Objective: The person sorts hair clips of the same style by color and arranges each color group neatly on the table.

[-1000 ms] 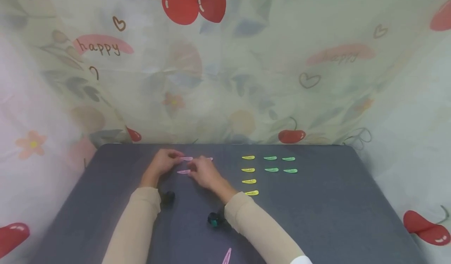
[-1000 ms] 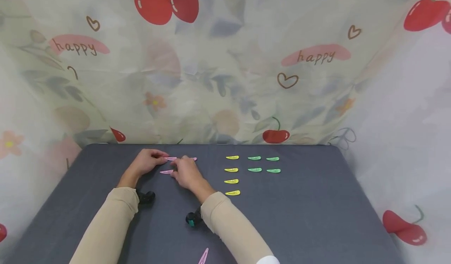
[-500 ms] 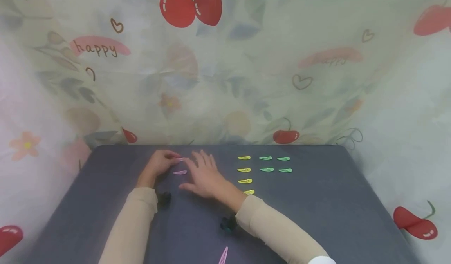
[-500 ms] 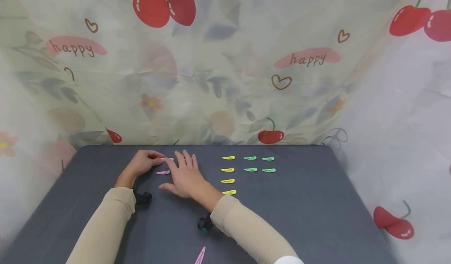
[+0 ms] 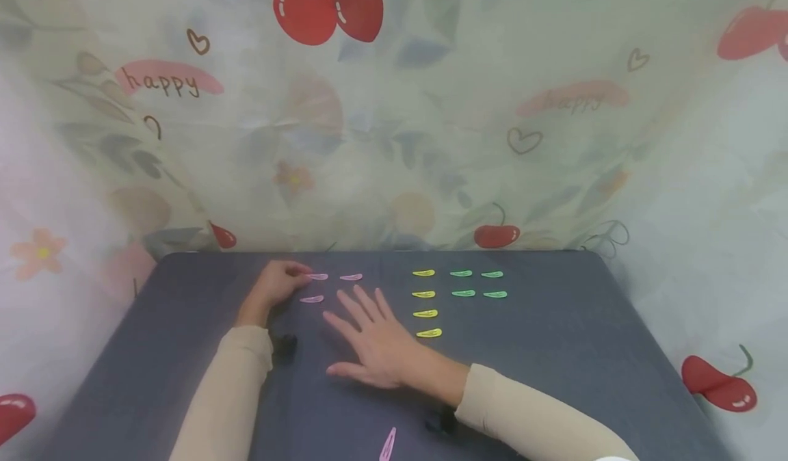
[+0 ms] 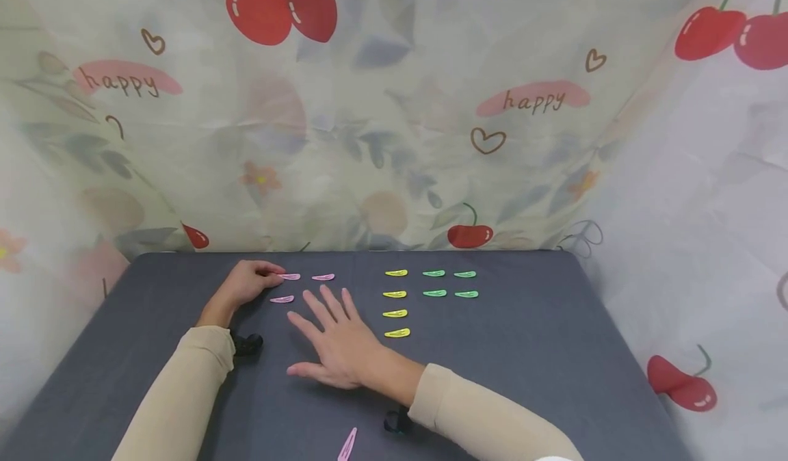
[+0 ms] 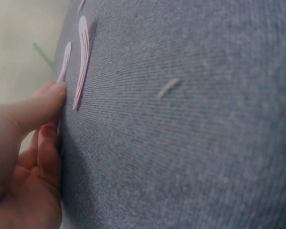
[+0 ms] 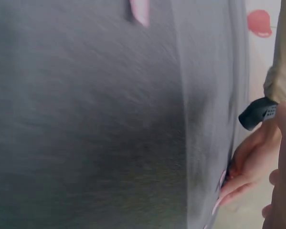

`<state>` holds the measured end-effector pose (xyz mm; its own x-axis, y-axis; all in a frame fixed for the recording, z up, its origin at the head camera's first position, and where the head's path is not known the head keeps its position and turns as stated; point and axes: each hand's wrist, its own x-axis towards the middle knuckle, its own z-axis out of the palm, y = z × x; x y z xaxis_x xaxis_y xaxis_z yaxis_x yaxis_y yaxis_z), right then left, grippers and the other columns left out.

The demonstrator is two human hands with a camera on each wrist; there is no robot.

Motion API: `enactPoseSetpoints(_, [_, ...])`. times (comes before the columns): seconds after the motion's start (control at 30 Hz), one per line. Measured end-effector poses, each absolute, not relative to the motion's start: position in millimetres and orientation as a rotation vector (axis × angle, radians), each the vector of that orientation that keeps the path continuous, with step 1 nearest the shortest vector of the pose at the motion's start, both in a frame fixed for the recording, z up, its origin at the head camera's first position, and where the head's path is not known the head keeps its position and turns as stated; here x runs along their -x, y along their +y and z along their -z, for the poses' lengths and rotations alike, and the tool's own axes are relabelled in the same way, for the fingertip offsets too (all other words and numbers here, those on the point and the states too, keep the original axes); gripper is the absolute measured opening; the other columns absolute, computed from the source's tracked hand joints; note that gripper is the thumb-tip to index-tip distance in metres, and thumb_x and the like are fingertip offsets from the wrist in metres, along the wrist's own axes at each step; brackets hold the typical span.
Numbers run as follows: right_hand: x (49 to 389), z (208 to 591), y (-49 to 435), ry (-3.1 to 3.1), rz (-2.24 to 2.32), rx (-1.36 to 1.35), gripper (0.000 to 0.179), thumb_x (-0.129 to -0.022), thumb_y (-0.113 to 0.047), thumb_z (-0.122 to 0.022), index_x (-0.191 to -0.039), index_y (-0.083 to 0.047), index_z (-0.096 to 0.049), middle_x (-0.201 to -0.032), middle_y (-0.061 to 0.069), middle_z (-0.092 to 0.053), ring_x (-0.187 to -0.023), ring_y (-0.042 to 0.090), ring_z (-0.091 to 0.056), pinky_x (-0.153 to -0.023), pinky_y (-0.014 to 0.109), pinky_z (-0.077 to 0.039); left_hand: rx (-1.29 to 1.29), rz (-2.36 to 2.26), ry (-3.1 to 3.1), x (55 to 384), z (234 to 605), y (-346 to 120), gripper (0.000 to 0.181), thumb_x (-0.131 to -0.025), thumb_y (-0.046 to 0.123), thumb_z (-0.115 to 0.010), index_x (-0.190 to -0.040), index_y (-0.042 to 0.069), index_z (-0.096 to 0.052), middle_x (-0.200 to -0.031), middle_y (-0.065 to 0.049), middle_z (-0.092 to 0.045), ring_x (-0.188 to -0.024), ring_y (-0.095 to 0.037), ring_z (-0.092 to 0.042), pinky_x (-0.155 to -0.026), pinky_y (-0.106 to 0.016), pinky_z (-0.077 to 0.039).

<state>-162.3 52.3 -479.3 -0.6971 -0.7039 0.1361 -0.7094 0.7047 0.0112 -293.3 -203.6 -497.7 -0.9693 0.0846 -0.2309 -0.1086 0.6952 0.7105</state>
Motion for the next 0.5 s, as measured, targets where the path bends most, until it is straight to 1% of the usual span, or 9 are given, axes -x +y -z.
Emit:
enactPoseSetpoints(0.1, [151, 482, 65, -2.766, -0.088, -1.189, 0.085, -0.095, -0.079, -0.034, -0.163, -0.028, -0.024, -0.173, 0.009, -0.011, -0.16, 0.038, -0.008, -0.123, 0.066, -0.018, 0.05, -1.148, 2.641, 294, 498, -204, 0.032, -0.098, 0.03, -0.068, -0.125, 0.012, -0.071, -0.13, -0.017, -0.069, -0.119, -0.035, -0.062, -0.106, -0.058, -0.046])
enactPoseSetpoints(0.33, [124, 485, 94, -2.79, -0.124, -1.257, 0.085, -0.095, -0.08, -0.03, -0.163, -0.029, -0.024, -0.174, 0.008, -0.009, -0.16, 0.037, -0.012, -0.122, 0.067, -0.02, 0.069, -1.145, 2.639, 294, 498, -204, 0.033, -0.098, 0.028, -0.068, -0.127, 0.011, -0.07, -0.133, -0.018, -0.067, -0.123, -0.037, -0.06, -0.108, -0.058, -0.045])
enactPoseSetpoints(0.5, [104, 489, 113, -2.793, -0.156, -1.31, 0.084, -0.096, -0.078, -0.033, -0.162, -0.028, -0.025, -0.173, 0.01, -0.014, -0.158, 0.039, -0.019, -0.119, 0.069, -0.023, 0.068, -1.161, 2.633, 293, 495, -203, 0.032, -0.098, 0.026, -0.068, -0.126, 0.011, -0.071, -0.131, -0.018, -0.068, -0.122, -0.036, -0.06, -0.108, -0.057, -0.045])
